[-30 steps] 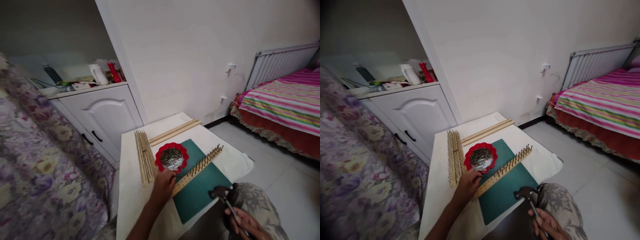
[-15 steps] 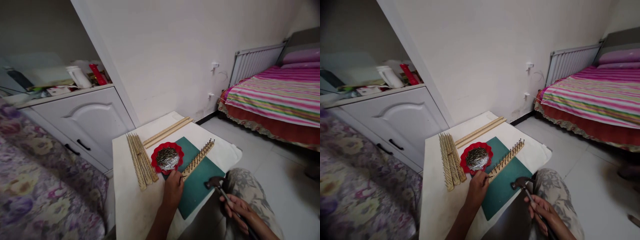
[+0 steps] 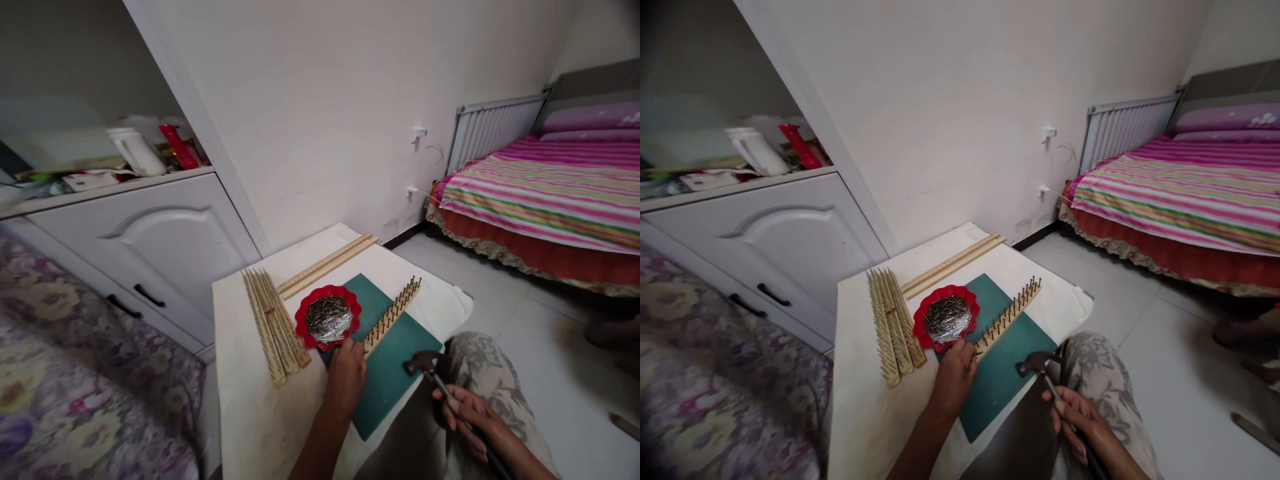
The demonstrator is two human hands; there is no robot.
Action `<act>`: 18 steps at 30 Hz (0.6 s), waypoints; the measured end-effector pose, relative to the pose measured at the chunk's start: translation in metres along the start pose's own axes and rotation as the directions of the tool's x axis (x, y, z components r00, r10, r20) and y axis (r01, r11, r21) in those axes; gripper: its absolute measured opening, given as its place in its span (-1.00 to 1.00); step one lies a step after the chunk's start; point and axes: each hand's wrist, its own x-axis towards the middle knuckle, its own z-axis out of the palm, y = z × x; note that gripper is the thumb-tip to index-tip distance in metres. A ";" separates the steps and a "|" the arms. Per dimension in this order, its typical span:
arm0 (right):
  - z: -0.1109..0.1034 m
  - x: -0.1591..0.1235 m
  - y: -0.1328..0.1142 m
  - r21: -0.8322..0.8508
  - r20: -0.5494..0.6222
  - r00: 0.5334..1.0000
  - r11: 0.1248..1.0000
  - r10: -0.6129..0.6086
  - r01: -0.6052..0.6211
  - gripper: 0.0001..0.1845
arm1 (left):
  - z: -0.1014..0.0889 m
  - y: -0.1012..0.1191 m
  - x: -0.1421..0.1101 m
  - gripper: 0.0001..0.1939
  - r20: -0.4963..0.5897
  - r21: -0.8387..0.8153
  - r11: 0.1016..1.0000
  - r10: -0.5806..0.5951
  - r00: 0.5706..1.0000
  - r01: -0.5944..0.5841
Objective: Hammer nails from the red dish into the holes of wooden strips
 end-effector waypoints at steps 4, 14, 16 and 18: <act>-0.004 0.002 0.004 0.001 0.005 1.000 1.000 0.003 -0.003 -0.69 | -0.002 0.002 0.001 -0.82 0.016 0.031 0.999 -0.021 1.000 0.020; -0.009 0.006 0.012 0.035 0.054 0.998 0.999 0.007 -0.009 -0.67 | 0.009 0.004 0.001 -0.83 -0.110 -0.222 0.975 -0.043 0.993 0.018; -0.007 0.005 0.011 0.028 0.038 0.999 1.000 -0.005 0.004 -0.67 | 0.014 0.006 -0.002 -0.84 -0.146 -0.266 0.964 -0.056 0.988 0.015; -0.005 0.004 0.011 0.019 0.013 1.000 1.000 -0.016 0.015 -0.69 | 0.019 0.007 -0.005 -0.83 -0.176 -0.288 0.957 -0.078 0.981 0.024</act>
